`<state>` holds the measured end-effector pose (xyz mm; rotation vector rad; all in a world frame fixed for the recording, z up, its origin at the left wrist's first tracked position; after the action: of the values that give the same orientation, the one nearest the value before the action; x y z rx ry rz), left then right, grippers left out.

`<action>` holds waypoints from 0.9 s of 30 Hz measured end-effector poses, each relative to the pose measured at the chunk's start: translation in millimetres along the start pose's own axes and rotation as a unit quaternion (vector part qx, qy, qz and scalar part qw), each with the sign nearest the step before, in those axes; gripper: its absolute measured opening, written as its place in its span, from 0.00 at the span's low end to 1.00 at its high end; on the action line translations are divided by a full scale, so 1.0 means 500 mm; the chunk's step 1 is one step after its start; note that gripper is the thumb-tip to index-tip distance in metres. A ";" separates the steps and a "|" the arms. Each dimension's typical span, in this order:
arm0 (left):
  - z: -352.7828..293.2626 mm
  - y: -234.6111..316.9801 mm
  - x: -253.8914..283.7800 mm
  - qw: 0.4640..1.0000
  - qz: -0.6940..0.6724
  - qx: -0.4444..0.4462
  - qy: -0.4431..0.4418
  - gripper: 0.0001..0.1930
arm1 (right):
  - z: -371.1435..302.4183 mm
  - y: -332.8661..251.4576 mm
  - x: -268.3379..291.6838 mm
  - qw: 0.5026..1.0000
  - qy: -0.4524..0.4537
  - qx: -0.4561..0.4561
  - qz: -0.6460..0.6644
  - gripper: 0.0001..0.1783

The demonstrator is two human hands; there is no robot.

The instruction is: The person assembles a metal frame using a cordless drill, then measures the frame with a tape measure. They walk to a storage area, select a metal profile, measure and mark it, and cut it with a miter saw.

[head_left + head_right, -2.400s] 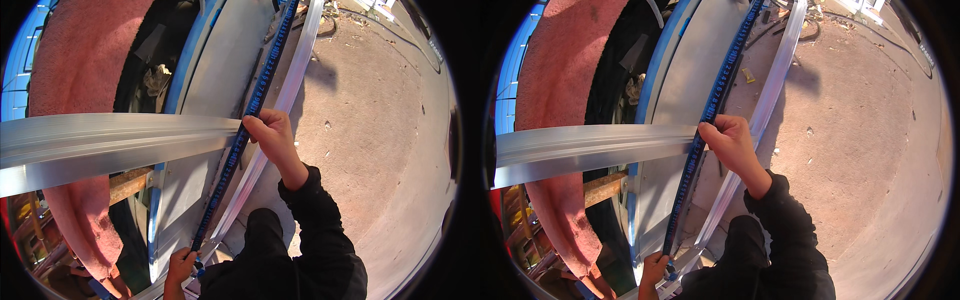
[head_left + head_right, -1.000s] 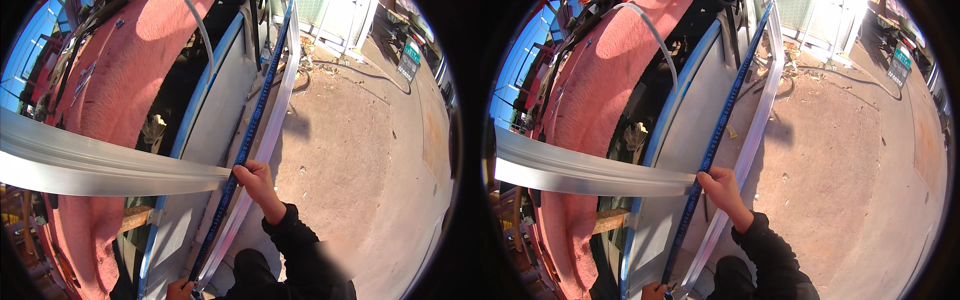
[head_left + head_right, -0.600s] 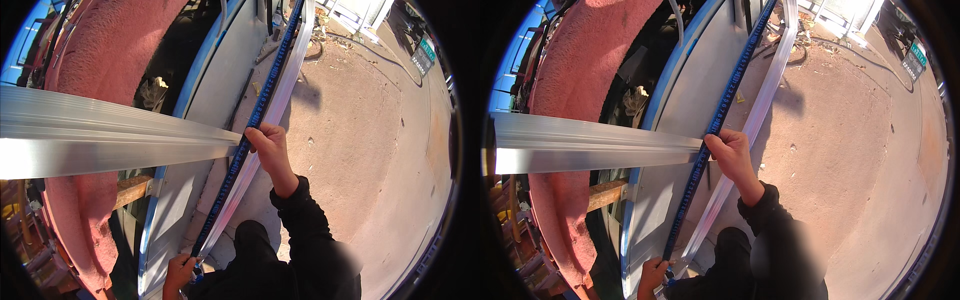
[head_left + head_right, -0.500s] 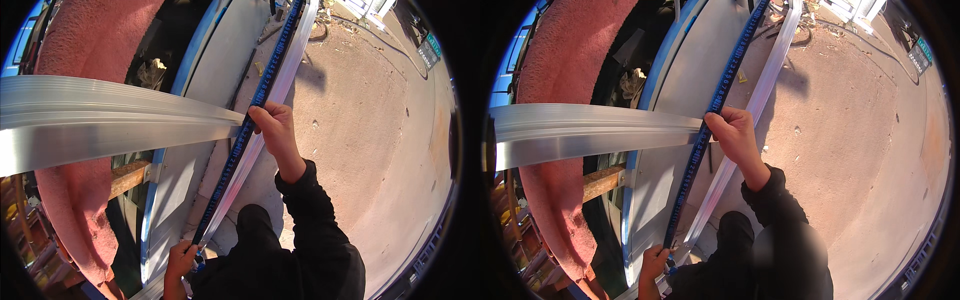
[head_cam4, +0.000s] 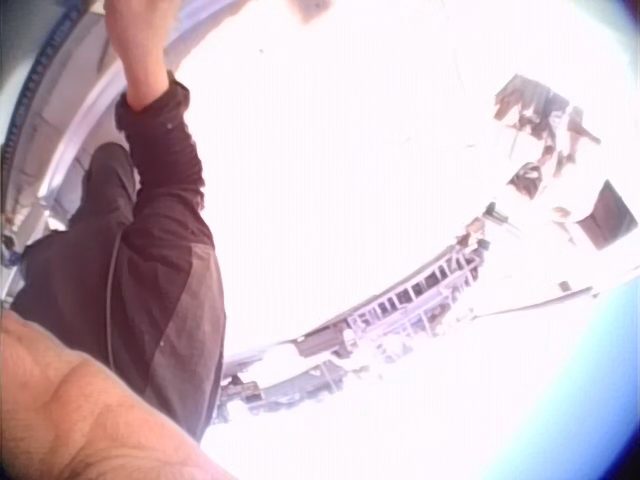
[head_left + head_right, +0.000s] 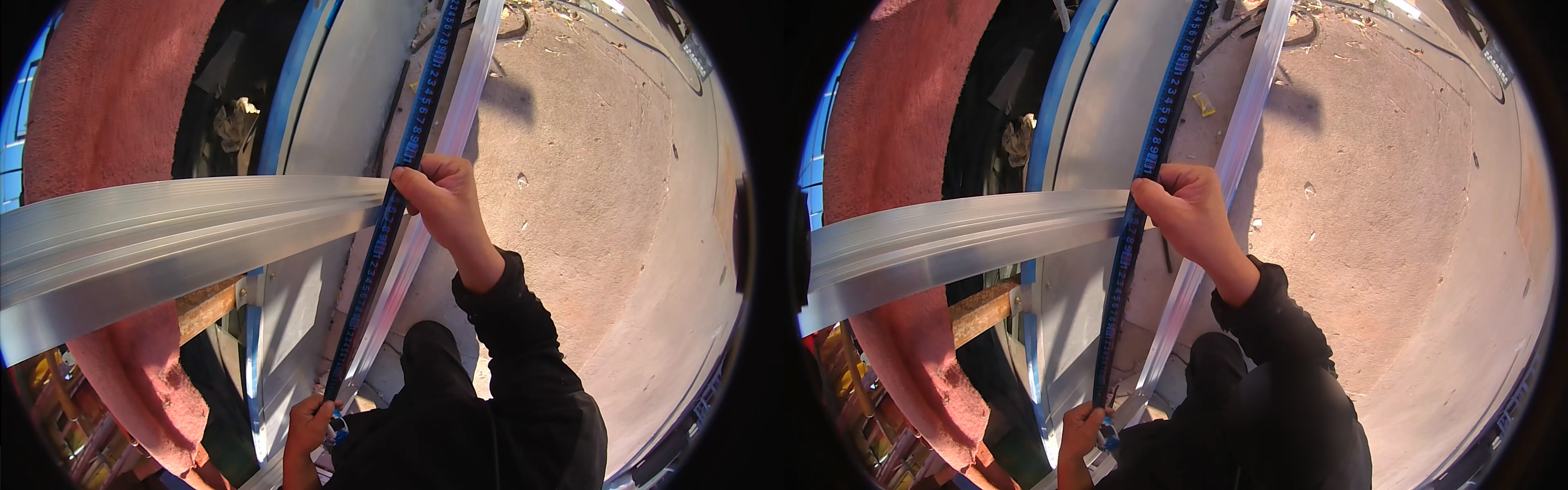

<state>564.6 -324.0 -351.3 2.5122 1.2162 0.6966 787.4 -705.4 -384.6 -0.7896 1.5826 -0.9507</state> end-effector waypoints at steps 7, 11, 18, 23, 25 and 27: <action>-0.002 -0.006 -0.002 1.000 -0.001 -0.006 0.011 0.13 | -0.001 -0.005 0.001 1.000 0.005 -0.012 -0.017 0.11; -0.007 0.003 -0.001 1.000 -0.005 -0.009 0.014 0.13 | 0.000 -0.003 0.002 1.000 -0.003 -0.021 -0.010 0.10; -0.013 0.013 -0.001 1.000 0.015 0.010 0.009 0.12 | -0.005 -0.012 -0.006 1.000 0.018 -0.022 -0.008 0.12; -0.006 0.009 0.000 0.999 0.017 -0.046 0.016 0.12 | -0.025 -0.012 -0.005 0.999 0.027 0.015 -0.035 0.11; -0.008 -0.014 -0.003 0.998 -0.018 -0.053 -0.001 0.12 | -0.052 -0.014 -0.006 0.998 0.025 0.051 -0.031 0.11; -0.015 -0.051 -0.005 0.997 -0.053 -0.052 -0.003 0.12 | -0.098 -0.017 0.000 0.996 0.048 0.064 -0.036 0.11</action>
<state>542.4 -310.1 -356.5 2.3455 1.2677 0.7059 739.5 -700.5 -372.0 -0.7236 1.5672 -1.1459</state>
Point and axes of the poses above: each hand's wrist, its own z-axis towards the middle knuckle, its own x-axis out of the back of the hand, y = z × x, the point moved 6 cm from there along z, towards the middle knuckle, and after that the axes turned 5 degrees about -y, right-handed, at the moved point
